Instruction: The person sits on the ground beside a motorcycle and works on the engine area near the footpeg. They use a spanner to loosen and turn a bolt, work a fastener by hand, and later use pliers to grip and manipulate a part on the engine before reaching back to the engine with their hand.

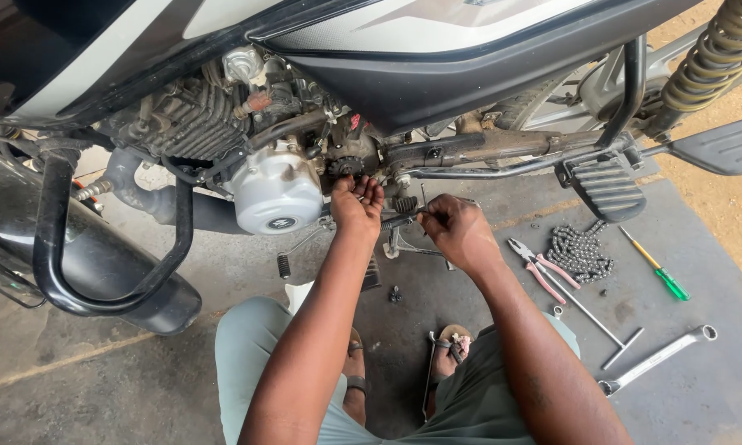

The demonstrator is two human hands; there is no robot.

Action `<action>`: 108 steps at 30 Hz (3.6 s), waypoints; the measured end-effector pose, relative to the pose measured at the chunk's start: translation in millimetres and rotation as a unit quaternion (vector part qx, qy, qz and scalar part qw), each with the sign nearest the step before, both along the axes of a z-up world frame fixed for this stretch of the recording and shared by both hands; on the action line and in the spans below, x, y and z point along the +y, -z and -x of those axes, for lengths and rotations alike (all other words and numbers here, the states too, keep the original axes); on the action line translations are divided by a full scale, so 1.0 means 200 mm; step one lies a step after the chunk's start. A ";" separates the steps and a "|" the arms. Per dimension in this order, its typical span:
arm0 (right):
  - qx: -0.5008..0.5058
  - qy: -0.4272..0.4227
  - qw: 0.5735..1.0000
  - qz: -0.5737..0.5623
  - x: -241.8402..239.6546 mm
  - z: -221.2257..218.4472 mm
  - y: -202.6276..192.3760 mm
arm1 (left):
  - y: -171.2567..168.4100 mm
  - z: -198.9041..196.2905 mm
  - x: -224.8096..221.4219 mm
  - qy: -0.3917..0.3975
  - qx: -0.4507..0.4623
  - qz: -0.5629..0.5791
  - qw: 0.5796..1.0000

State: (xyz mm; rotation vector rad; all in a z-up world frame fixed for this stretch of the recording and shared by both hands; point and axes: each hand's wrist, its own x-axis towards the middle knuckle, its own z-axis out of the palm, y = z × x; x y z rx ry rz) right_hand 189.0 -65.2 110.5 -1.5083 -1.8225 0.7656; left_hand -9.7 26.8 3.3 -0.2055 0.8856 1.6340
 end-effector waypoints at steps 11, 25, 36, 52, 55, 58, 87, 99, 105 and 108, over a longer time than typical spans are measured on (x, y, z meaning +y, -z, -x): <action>-0.003 -0.004 1.000 -0.014 0.01 0.00 0.02 | 0.01 -0.01 0.05 -0.003 0.020 0.032 0.999; 0.105 0.009 0.986 0.128 0.05 -0.01 0.14 | -0.12 -0.04 -0.28 0.109 0.130 -0.027 0.985; 0.349 -0.060 0.899 0.258 0.10 0.26 0.39 | 0.03 0.16 -0.33 0.234 0.205 -0.141 0.940; 0.194 -0.030 0.974 0.114 0.13 0.46 0.39 | 0.08 0.11 -0.25 0.110 0.202 -0.101 0.968; 0.208 -0.018 0.969 0.135 0.15 0.45 0.41 | 0.06 0.10 -0.25 0.114 0.247 -0.063 0.960; 0.213 -0.003 0.967 0.137 0.16 0.43 0.46 | 0.08 0.10 -0.25 0.113 0.261 -0.060 0.957; 0.280 0.041 0.925 0.252 0.15 0.50 0.44 | 0.03 0.19 -0.31 0.178 0.120 -0.128 0.968; -0.286 -0.040 0.927 -0.240 0.12 0.56 0.22 | 0.15 0.20 -0.26 0.190 0.105 -0.153 0.964; -0.096 -0.005 0.993 -0.061 0.11 0.52 0.15 | 0.01 0.19 -0.26 0.164 0.060 -0.104 0.979; 0.041 0.014 0.981 0.189 0.13 0.48 0.23 | 0.10 0.18 -0.26 0.160 0.058 -0.149 0.974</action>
